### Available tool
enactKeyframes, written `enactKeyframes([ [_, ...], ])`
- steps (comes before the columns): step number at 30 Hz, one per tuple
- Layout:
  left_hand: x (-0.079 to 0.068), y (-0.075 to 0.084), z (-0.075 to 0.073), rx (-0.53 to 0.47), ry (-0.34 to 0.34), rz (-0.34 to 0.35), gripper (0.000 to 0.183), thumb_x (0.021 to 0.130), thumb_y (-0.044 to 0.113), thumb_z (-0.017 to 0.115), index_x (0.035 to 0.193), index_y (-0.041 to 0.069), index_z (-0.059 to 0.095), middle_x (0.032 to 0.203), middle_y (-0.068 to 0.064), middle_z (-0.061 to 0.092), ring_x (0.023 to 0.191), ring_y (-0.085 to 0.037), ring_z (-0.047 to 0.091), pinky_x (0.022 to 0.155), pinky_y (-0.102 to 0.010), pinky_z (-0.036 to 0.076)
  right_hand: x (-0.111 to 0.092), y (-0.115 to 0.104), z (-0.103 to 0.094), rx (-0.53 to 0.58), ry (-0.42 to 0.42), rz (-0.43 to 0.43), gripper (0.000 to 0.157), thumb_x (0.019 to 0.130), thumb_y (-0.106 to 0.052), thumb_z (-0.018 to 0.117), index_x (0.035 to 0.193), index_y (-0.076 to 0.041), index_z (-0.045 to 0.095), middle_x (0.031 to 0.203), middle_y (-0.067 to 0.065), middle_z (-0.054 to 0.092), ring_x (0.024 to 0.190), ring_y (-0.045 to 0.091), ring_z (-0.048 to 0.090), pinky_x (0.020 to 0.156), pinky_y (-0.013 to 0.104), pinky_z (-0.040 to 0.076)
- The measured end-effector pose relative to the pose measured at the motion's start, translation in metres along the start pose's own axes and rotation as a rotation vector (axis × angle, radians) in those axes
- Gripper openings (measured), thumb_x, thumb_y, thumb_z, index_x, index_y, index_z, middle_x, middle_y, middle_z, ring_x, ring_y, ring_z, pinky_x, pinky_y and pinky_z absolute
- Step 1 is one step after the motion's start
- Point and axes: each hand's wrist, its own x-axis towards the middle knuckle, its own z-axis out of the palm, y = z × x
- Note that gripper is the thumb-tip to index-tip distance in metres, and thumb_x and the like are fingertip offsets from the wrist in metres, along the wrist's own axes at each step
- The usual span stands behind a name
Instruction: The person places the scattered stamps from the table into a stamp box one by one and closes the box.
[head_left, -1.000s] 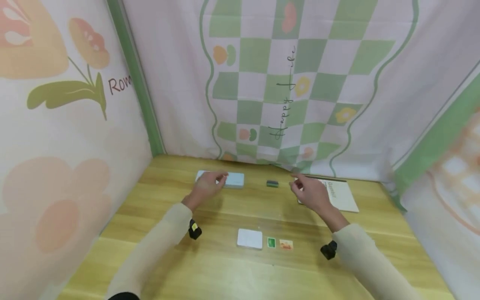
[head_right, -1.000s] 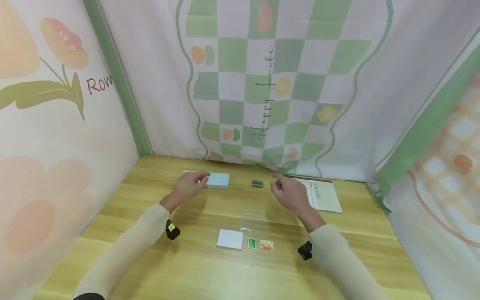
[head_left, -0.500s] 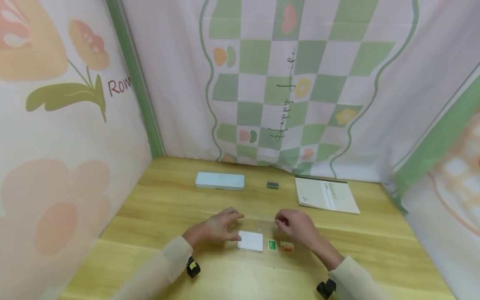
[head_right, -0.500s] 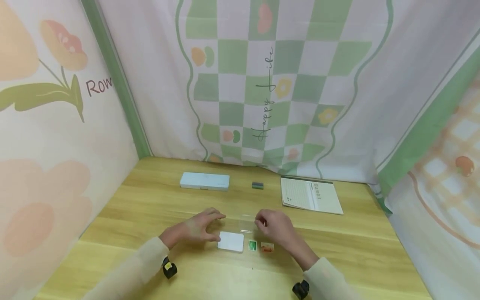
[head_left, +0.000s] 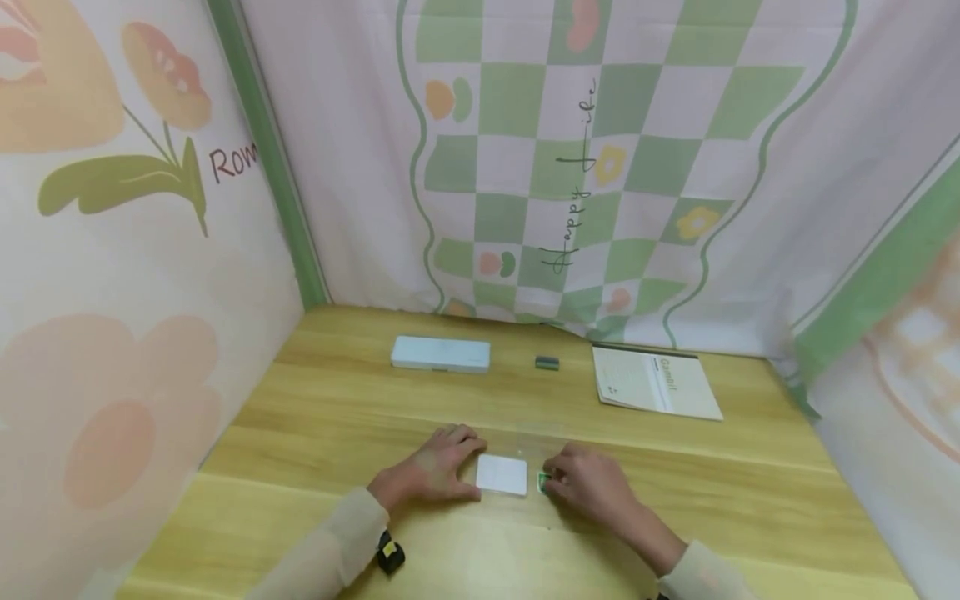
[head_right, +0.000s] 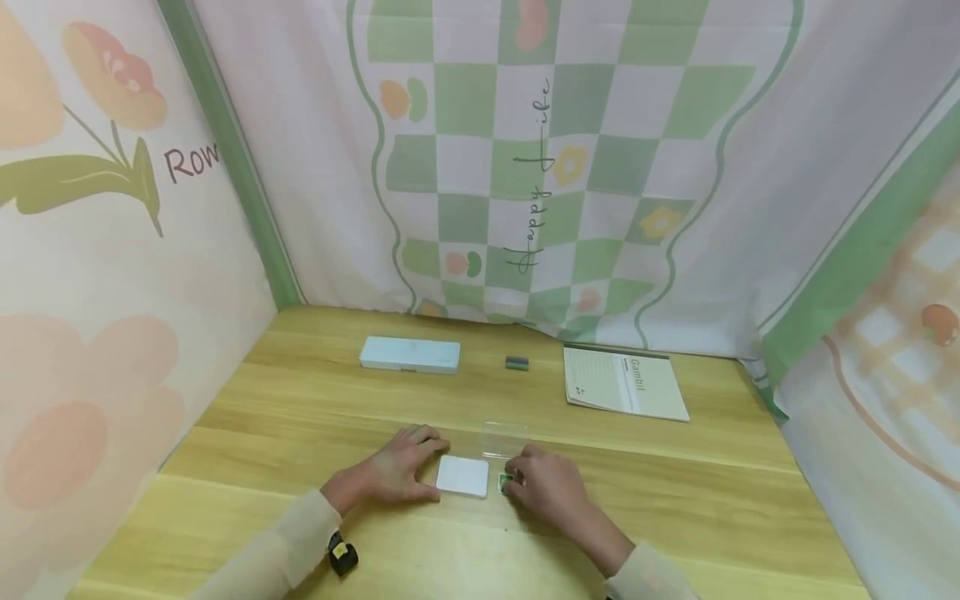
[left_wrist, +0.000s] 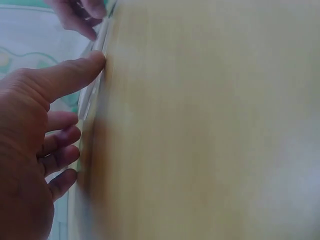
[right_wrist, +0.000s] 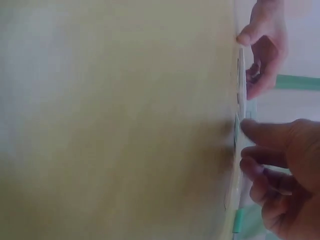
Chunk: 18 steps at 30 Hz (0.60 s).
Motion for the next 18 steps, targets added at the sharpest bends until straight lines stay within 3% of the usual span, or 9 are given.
enactKeyframes([
  [18,0.0009,0.0003,0.0033,-0.015,0.006,-0.022,0.059,0.085,0.052,0.069,0.132,0.019,0.053,0.132,0.001,0.048,0.127,-0.019,0.042,0.111,-0.049,0.032,0.0002,0.0006,0.0053,0.018,-0.021,0.028,0.017,0.071,-0.028,0.085,0.083,-0.019,0.075,0.079,-0.011,0.064,0.066,0.002,0.057,0.059,0.022,0.048],
])
